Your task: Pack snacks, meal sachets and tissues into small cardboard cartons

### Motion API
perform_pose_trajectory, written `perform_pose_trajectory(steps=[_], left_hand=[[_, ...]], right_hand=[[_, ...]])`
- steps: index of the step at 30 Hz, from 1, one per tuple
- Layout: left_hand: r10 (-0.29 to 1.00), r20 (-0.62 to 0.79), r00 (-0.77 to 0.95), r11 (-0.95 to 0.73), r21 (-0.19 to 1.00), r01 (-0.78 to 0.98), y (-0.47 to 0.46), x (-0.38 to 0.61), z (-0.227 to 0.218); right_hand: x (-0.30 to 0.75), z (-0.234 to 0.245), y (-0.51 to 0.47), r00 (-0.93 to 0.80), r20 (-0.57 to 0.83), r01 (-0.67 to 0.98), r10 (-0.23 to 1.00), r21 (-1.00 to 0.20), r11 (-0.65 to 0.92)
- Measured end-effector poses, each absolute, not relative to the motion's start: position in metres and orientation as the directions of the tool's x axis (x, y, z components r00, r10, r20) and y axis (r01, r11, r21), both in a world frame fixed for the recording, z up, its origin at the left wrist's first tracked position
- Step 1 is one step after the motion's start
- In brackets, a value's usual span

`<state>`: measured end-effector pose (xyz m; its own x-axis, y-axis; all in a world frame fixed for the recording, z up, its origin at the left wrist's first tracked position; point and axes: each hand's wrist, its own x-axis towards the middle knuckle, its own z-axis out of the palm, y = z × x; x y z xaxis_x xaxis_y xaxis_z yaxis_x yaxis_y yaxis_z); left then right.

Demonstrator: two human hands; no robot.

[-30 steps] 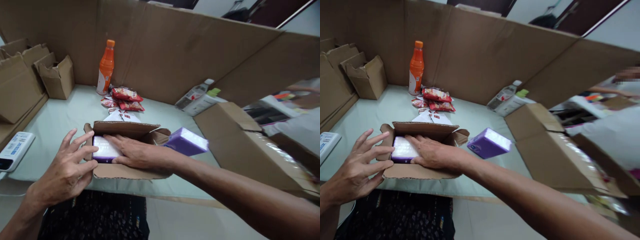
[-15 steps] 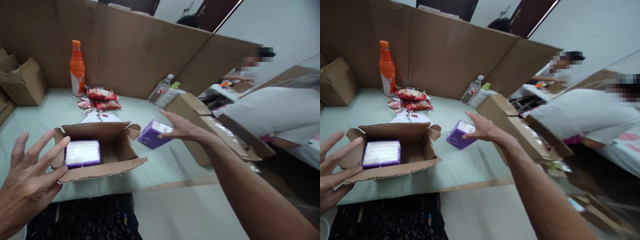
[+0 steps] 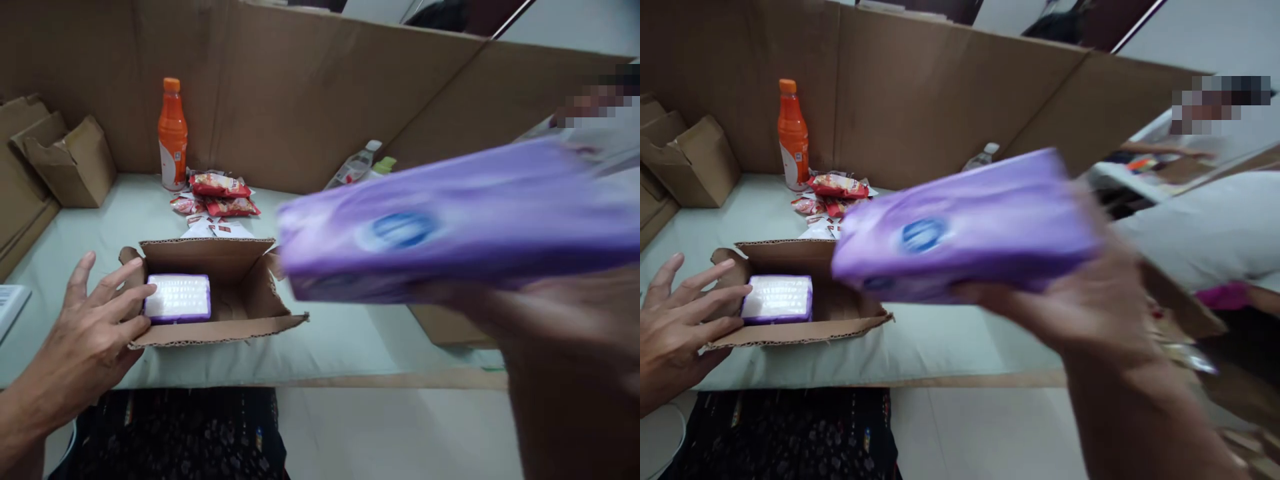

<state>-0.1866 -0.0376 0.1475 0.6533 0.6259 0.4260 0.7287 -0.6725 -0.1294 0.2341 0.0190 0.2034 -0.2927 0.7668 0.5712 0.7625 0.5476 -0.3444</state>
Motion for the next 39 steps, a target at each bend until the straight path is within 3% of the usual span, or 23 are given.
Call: perform_pose_trajectory(steps=[2, 6, 11, 18, 24, 28, 32, 35, 39], left_hand=[[0.664, 0.454, 0.595, -0.636, -0.076, 0.768, -0.041, -0.181, 0.144], [0.688, 0.476, 0.548, -0.609, -0.031, 0.792, -0.048, -0.174, 0.139], [0.685, 0.499, 0.532, -0.601, -0.027, 0.799, -0.049, -0.176, 0.134], [0.698, 0.484, 0.527, -0.615, 0.03, 0.788, -0.05, -0.18, 0.133], [0.678, 0.515, 0.524, -0.623, 0.025, 0.782, -0.049, -0.183, 0.13], [0.679, 0.505, 0.533, -0.623, 0.011, 0.782, -0.049, -0.182, 0.131], [0.712, 0.487, 0.505, -0.592, 0.03, 0.806, -0.052, -0.181, 0.133], [0.694, 0.537, 0.48, -0.609, 0.08, 0.789, -0.057, -0.182, 0.13], [0.696, 0.649, 0.308, -0.573, 0.242, 0.783, -0.066, -0.182, 0.119]], right_hand=[[0.198, 0.213, 0.015, -0.406, 0.561, 0.735, 0.721, -0.269, 0.623], [0.142, 0.22, 0.027, -0.684, 0.255, 0.689, 0.684, -0.083, 0.72], [0.102, 0.223, 0.037, -0.756, 0.017, 0.653, 0.654, 0.084, 0.753], [0.09, 0.215, 0.034, -0.762, 0.006, 0.647, 0.647, 0.016, 0.762], [0.096, 0.176, 0.047, -0.693, -0.254, 0.711, 0.674, -0.092, 0.697], [0.09, 0.158, 0.05, -0.653, -0.276, 0.752, 0.705, -0.122, 0.648], [0.092, 0.158, 0.057, -0.687, -0.341, 0.71, 0.641, -0.13, 0.692], [0.11, 0.169, 0.054, -0.763, -0.204, 0.646, 0.613, -0.224, 0.729], [0.141, 0.19, 0.039, -0.635, 0.233, 0.667, 0.737, -0.317, 0.675]])
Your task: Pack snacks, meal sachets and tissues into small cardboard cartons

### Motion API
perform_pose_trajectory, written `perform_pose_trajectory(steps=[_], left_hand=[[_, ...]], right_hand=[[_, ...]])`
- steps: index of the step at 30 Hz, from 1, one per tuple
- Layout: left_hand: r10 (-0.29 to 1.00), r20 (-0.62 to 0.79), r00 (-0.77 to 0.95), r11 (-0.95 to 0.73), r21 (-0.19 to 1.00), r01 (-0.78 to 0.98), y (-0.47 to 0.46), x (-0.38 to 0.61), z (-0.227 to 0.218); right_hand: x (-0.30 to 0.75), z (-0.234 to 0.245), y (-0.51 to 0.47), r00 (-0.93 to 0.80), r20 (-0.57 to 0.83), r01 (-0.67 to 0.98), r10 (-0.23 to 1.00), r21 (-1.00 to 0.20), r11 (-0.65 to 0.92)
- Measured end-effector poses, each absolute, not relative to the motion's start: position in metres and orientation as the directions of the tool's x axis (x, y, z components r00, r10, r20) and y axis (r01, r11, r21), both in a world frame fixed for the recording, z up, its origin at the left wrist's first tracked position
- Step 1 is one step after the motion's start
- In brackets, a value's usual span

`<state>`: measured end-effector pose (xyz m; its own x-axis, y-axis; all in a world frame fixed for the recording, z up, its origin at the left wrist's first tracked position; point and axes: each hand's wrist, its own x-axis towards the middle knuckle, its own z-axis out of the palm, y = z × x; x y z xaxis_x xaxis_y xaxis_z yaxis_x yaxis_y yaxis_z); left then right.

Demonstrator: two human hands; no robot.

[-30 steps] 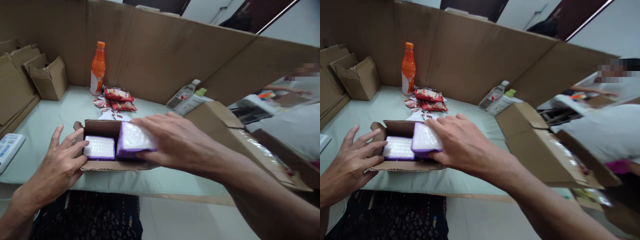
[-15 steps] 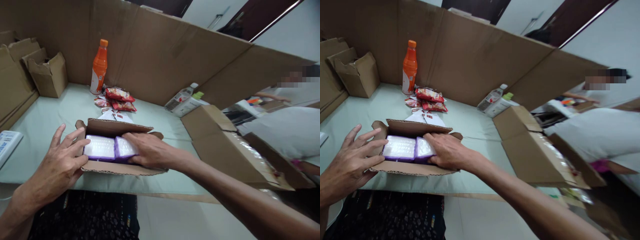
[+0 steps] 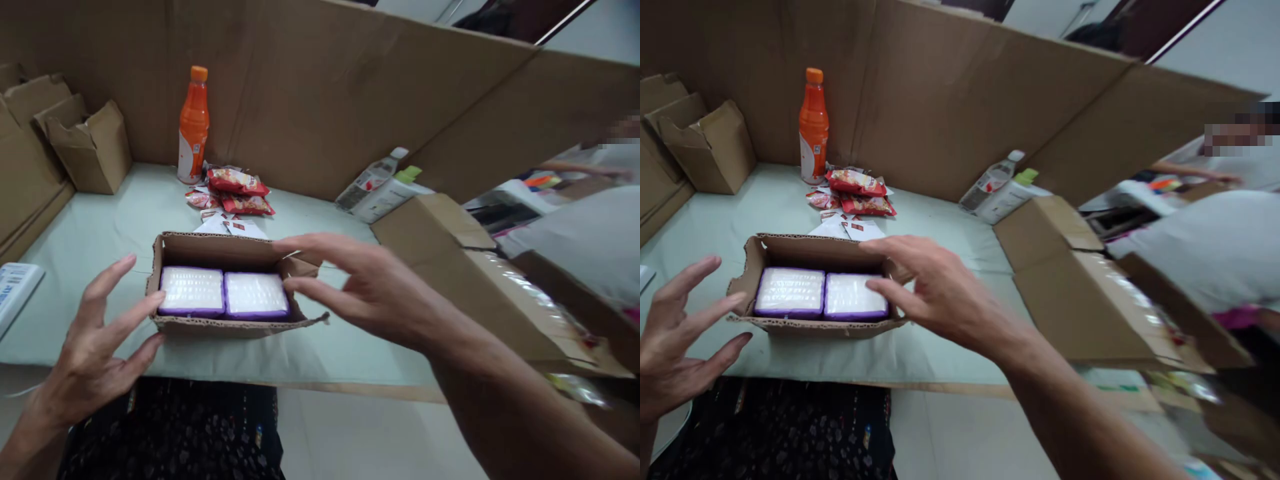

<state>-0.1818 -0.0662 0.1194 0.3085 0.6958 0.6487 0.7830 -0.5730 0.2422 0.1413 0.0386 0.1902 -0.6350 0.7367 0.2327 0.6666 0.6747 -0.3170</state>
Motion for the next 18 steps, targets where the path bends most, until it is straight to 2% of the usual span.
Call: perform_pose_trajectory(steps=[3, 6, 8, 12, 15, 18], left_hand=[[0.684, 0.697, 0.216, -0.575, 0.334, 0.747, -0.068, -0.175, 0.113], [0.673, 0.72, 0.171, -0.572, 0.36, 0.737, -0.065, -0.167, 0.109], [0.682, 0.719, 0.133, -0.554, 0.39, 0.735, -0.063, -0.162, 0.107], [0.694, 0.702, 0.162, -0.542, 0.361, 0.759, -0.059, -0.157, 0.105], [0.698, 0.702, 0.138, -0.516, 0.361, 0.777, -0.054, -0.157, 0.104], [0.688, 0.714, 0.128, -0.526, 0.369, 0.767, -0.049, -0.16, 0.103]], right_hand=[[0.148, 0.194, 0.04, -0.535, 0.41, 0.716, 0.738, -0.243, 0.654], [0.138, 0.183, 0.063, -0.552, 0.395, 0.746, 0.734, -0.159, 0.647], [0.128, 0.174, 0.086, -0.529, 0.329, 0.784, 0.783, -0.163, 0.598], [0.119, 0.166, 0.12, -0.487, 0.215, 0.804, 0.847, -0.269, 0.53], [0.133, 0.166, 0.114, -0.438, 0.286, 0.737, 0.852, -0.429, 0.523], [0.16, 0.161, 0.087, -0.283, 0.345, 0.712, 0.895, -0.55, 0.437]])
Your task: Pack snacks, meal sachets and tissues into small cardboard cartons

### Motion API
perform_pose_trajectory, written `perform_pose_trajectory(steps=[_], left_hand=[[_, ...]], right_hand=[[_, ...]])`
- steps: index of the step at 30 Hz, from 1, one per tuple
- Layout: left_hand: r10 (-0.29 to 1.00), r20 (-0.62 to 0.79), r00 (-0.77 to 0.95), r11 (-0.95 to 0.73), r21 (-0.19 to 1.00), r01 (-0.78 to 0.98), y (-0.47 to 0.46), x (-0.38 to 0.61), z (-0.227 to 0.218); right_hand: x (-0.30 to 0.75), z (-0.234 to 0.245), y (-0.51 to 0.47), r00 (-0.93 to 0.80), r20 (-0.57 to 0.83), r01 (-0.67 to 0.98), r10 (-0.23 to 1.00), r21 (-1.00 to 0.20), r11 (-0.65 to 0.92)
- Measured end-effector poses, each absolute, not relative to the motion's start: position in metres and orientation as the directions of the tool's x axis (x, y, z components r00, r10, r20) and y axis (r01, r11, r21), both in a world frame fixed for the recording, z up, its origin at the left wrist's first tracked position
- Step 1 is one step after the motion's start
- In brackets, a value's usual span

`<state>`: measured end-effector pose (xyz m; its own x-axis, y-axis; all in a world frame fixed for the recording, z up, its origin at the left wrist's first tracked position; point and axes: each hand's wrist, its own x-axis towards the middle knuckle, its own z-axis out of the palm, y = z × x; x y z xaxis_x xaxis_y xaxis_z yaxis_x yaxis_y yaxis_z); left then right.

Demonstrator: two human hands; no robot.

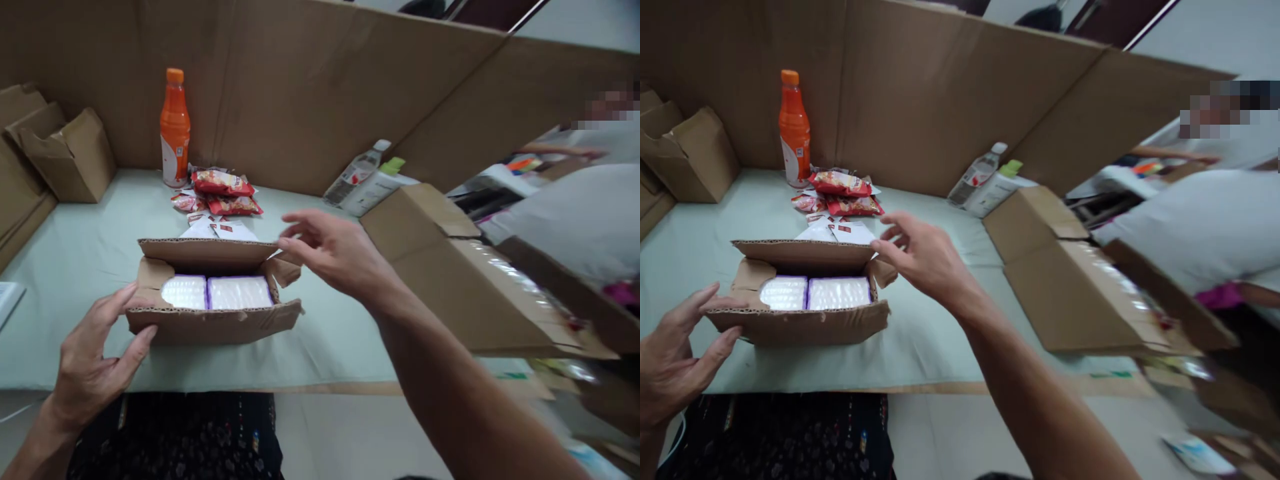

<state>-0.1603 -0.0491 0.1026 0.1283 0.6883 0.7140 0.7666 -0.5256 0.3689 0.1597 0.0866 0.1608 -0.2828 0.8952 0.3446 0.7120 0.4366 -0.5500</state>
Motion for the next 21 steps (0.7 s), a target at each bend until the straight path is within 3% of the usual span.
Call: perform_pose_trajectory(steps=[4, 8, 12, 14, 17, 21], left_hand=[[0.711, 0.675, 0.198, -0.608, 0.448, 0.656, -0.046, -0.166, 0.102], [0.721, 0.655, 0.228, -0.612, 0.446, 0.653, -0.048, -0.167, 0.105], [0.751, 0.643, 0.148, -0.517, 0.435, 0.737, -0.05, -0.161, 0.108], [0.757, 0.648, 0.087, -0.461, 0.435, 0.774, -0.049, -0.157, 0.108], [0.755, 0.652, 0.069, -0.432, 0.416, 0.8, -0.046, -0.153, 0.109], [0.73, 0.672, 0.126, -0.441, 0.323, 0.837, -0.039, -0.15, 0.112]], right_hand=[[0.183, 0.149, 0.049, -0.235, 0.373, 0.672, 0.898, -0.605, 0.427], [0.179, 0.137, 0.039, -0.433, 0.357, 0.591, 0.828, -0.581, 0.56], [0.171, 0.131, 0.045, -0.582, 0.291, 0.53, 0.759, -0.572, 0.626], [0.172, 0.132, 0.047, -0.555, 0.293, 0.542, 0.778, -0.582, 0.606], [0.177, 0.14, 0.046, -0.426, 0.418, 0.562, 0.802, -0.572, 0.597], [0.171, 0.142, 0.049, -0.376, 0.553, 0.596, 0.743, -0.469, 0.651]])
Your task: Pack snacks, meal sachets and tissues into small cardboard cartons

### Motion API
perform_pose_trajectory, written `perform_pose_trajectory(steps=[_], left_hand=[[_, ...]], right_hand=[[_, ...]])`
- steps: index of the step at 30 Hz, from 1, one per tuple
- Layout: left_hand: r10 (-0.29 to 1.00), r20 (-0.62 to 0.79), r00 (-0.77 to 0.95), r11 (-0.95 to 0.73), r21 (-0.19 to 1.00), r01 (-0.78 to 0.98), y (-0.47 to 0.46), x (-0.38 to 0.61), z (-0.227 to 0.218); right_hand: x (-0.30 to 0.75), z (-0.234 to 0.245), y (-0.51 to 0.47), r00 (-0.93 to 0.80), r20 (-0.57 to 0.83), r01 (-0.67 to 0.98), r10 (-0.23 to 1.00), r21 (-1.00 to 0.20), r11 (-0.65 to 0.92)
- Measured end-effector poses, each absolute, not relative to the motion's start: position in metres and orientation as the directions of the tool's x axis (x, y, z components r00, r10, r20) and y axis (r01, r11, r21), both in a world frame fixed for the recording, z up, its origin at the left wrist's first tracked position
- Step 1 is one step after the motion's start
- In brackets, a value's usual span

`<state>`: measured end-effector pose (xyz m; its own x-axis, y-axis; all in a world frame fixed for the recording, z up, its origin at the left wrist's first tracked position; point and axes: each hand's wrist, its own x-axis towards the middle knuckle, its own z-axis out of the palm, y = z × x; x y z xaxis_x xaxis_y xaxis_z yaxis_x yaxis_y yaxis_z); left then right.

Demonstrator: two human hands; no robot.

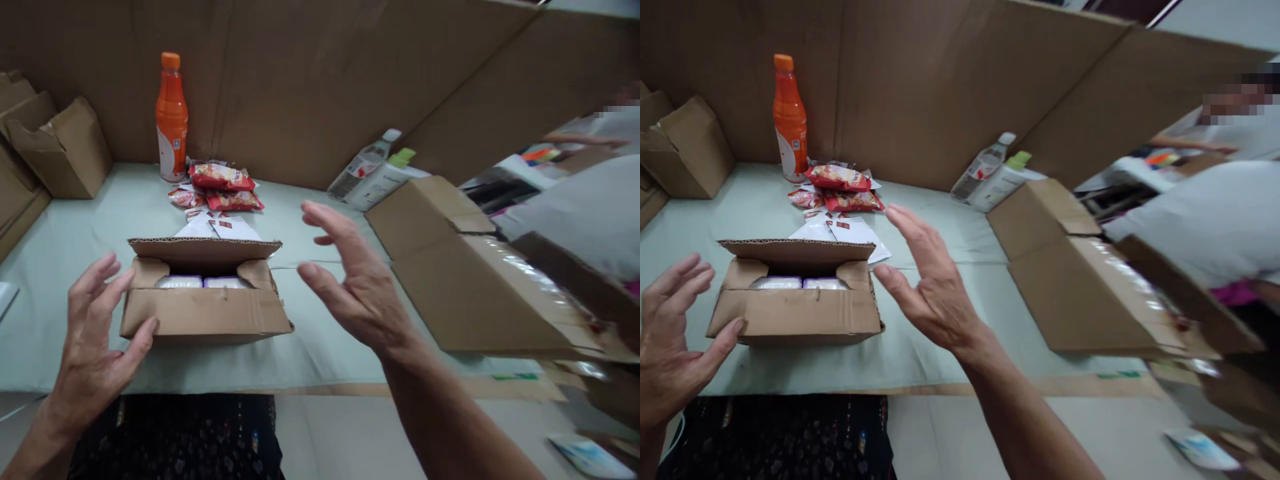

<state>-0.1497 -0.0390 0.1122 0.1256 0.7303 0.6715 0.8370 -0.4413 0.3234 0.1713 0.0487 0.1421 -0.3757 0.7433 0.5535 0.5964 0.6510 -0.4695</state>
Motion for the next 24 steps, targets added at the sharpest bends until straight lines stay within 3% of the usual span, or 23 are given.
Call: perform_pose_trajectory(steps=[7, 13, 19, 24], left_hand=[[0.756, 0.588, 0.288, -0.522, 0.277, 0.807, -0.028, -0.158, 0.104], [0.745, 0.589, 0.312, -0.578, 0.337, 0.744, -0.016, -0.164, 0.094], [0.718, 0.651, 0.246, -0.579, 0.362, 0.73, -0.017, -0.164, 0.088], [0.733, 0.648, 0.209, -0.562, 0.402, 0.723, -0.036, -0.153, 0.09]], right_hand=[[0.154, 0.098, 0.036, -0.66, 0.478, 0.491, 0.58, -0.31, 0.814], [0.169, 0.116, 0.045, -0.81, 0.287, 0.472, 0.511, -0.198, 0.859], [0.15, 0.12, 0.069, -0.872, 0.173, 0.372, 0.458, -0.374, 0.849], [0.153, 0.128, 0.035, -0.843, 0.209, 0.394, 0.495, -0.386, 0.834]])
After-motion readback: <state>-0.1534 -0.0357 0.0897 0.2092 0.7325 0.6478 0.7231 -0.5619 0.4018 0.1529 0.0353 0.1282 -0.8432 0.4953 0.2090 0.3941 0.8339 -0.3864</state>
